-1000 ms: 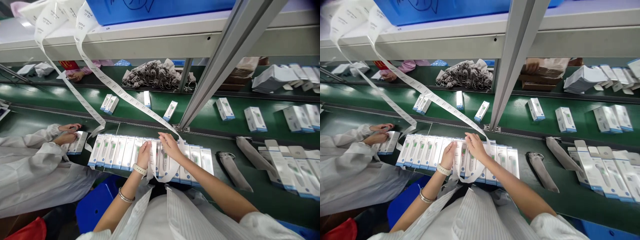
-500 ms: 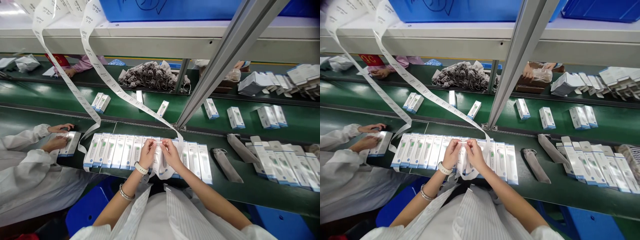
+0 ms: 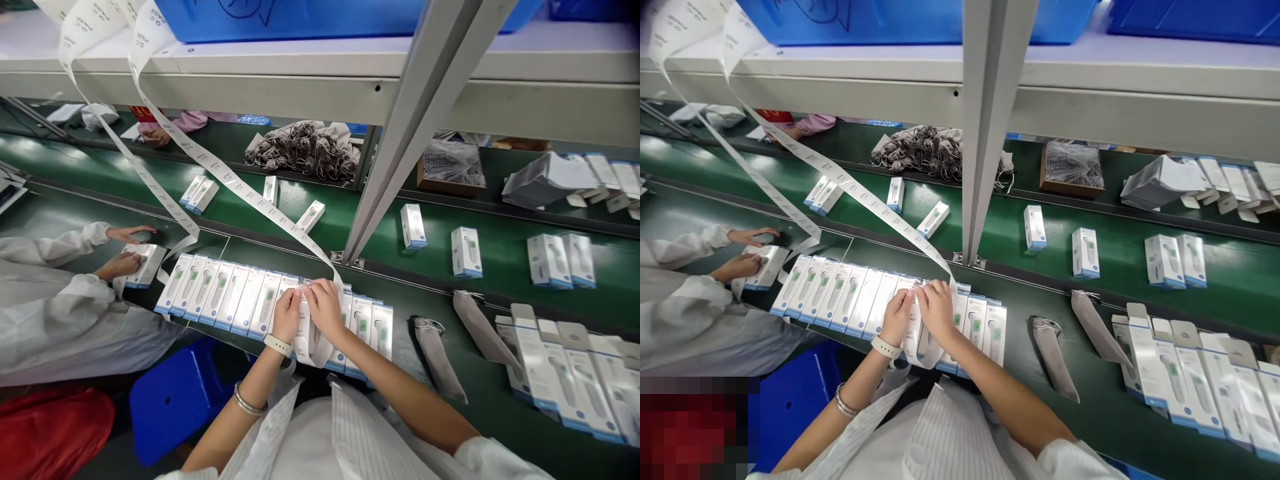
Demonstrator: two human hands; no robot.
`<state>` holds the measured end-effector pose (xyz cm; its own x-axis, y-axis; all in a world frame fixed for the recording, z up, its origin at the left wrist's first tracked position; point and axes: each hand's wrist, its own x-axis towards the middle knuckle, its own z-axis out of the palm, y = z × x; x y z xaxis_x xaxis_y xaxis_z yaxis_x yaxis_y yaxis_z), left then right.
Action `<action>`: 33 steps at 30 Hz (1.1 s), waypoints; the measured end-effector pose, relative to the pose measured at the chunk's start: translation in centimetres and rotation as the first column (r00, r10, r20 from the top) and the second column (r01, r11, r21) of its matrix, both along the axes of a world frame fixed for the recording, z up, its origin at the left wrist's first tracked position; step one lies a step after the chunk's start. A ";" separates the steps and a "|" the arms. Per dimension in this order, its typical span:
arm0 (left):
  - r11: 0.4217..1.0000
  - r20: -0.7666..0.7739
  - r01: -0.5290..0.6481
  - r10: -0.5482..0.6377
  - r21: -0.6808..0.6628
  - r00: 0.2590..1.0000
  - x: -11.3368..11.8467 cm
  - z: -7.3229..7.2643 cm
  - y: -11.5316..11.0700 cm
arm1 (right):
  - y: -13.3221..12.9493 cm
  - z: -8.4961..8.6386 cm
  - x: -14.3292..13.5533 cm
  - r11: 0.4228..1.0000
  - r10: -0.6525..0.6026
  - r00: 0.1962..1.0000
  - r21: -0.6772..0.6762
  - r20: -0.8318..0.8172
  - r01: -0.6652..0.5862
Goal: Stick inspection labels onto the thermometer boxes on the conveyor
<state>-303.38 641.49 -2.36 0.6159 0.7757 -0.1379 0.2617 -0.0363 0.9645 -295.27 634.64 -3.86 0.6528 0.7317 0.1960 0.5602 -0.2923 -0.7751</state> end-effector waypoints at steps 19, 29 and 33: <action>0.866 -0.313 -0.197 0.049 -0.459 0.948 2.1 -1.3 1.4 | -2.8 -1.3 3.1 0.838 0.456 0.854 -0.444 0.250 -0.317; 0.831 -0.318 -0.374 0.254 -0.411 0.913 0.8 -1.4 0.8 | -2.5 -2.0 3.2 0.855 0.450 0.829 -0.430 0.333 -0.291; 0.831 -0.302 -0.370 0.257 -0.416 0.918 0.1 -1.3 0.8 | -0.7 -2.3 4.0 0.837 0.452 0.857 -0.451 0.246 -0.312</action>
<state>-303.29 642.24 -3.67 0.2589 0.7345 -0.6272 0.3923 0.5134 0.7632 -291.23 633.89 -6.17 0.2515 0.9679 -0.0008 0.8888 -0.2313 -0.3956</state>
